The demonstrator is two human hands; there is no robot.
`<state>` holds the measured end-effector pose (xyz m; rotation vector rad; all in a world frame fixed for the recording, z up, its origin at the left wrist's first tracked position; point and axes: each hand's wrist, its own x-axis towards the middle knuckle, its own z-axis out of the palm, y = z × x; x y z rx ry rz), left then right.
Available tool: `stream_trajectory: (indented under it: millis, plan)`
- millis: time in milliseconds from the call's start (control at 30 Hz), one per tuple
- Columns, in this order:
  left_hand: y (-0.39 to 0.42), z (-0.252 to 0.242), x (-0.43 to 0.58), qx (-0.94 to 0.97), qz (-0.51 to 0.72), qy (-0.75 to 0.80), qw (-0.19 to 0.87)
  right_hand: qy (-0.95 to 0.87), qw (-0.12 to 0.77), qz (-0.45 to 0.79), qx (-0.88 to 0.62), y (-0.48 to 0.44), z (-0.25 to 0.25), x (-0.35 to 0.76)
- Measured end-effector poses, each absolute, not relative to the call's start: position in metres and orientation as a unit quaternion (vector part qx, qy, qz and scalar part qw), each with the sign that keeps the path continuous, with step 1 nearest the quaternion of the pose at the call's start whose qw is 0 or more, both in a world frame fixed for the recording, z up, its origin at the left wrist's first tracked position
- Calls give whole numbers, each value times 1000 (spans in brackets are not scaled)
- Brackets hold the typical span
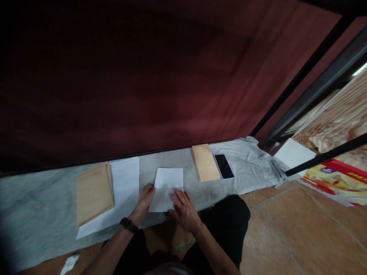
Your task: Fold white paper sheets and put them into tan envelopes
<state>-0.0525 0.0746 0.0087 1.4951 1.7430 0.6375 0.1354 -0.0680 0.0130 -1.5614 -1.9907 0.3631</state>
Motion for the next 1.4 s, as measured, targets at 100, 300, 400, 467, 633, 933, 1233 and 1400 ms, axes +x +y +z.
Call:
stream_trajectory:
  millis: [100,300,400,467,633,933,1233,1400]
  plan:
    - [73,9,-55,597,249,674,356,-789,214,124,-563,-74,14,138]
    - [74,9,-54,622,231,675,322,-785,217,114,-569,-75,11,139]
    - [73,12,-54,638,215,673,305,-785,227,115,-565,-71,9,140]
    - [68,17,-55,650,203,671,294,-786,227,116,-563,-69,7,141]
    - [49,30,-48,775,159,587,174,-787,226,118,-562,-66,1,142]
    - [62,8,2,925,126,336,123,-768,231,133,-583,-64,1,137]
    - [79,2,-40,916,114,361,133,-761,251,142,-581,-66,-4,141]
    - [43,8,-88,924,93,313,198,-750,288,169,-571,-64,-7,145]
